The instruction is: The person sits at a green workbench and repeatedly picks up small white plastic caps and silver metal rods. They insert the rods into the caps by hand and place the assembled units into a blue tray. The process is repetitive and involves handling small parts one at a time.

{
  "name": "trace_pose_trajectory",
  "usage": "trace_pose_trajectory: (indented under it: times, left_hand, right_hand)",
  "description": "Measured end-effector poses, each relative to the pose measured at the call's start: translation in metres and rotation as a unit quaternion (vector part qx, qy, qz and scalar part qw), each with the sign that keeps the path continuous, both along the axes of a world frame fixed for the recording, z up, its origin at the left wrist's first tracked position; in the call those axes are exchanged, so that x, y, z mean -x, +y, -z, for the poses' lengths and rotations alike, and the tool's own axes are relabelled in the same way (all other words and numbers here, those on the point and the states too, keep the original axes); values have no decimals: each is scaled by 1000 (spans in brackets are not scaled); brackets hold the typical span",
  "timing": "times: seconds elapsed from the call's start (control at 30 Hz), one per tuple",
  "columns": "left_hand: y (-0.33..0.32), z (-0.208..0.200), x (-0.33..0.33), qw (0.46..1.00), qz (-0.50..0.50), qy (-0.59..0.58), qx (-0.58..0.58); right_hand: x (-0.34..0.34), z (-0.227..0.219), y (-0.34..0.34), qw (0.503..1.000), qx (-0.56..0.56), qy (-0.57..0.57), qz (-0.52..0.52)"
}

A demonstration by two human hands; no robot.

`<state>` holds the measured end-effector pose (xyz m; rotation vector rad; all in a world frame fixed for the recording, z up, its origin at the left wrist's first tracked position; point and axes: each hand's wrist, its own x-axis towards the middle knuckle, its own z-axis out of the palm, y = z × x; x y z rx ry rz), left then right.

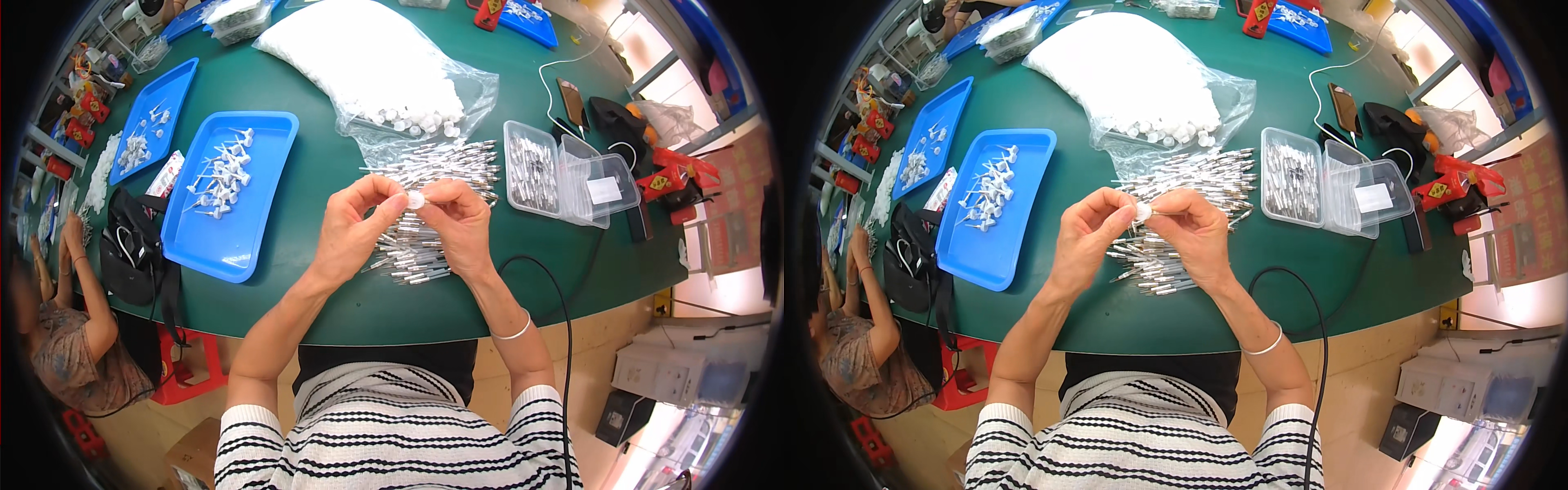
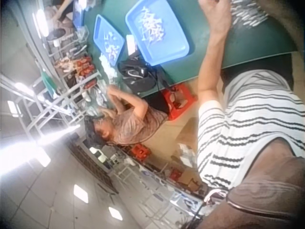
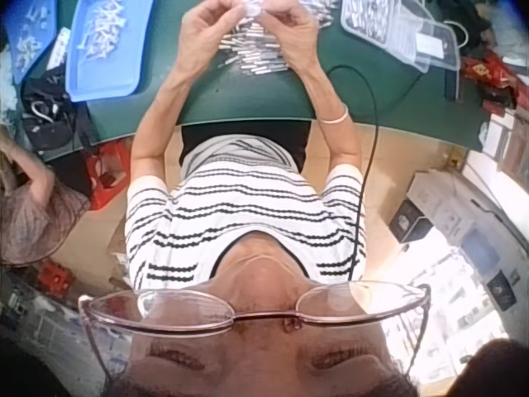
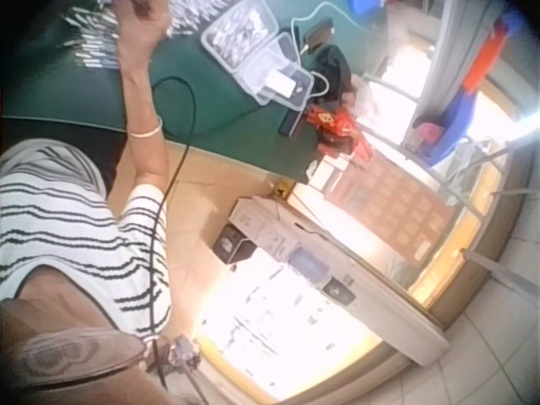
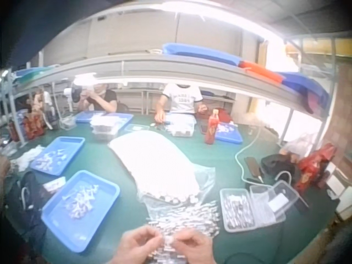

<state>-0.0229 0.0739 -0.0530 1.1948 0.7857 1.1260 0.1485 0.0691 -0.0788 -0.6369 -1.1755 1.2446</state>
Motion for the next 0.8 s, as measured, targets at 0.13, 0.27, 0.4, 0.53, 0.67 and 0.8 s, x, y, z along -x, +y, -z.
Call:
trace_pose_trajectory:
  times: [0.13, 0.27, 0.4, 0.53, 0.67, 0.8]
  left_hand:
    - [-1, 6, -4, 999, 17, -46, 19]
    - [4, 11, -3, 998, 9, -62, 5]
    - [4, 7, -5, 998, 44, -52, -2]
    - [1, 3, -3, 994, 81, -67, 24]
    - [1, 6, -2, 990, 87, -103, 49]
    - [3, 5, -1, 969, 133, -185, 100]
  right_hand:
    - [-1, 4, 3, 996, 45, 77, -7]
    - [-3, 8, 5, 997, 34, 69, -4]
    - [-3, 3, 4, 998, 22, 63, -17]
    - [0, 4, 6, 997, 26, 49, -47]
    - [5, 2, 1, 998, 26, 35, -45]
    - [2, 5, 2, 998, 15, 42, -43]
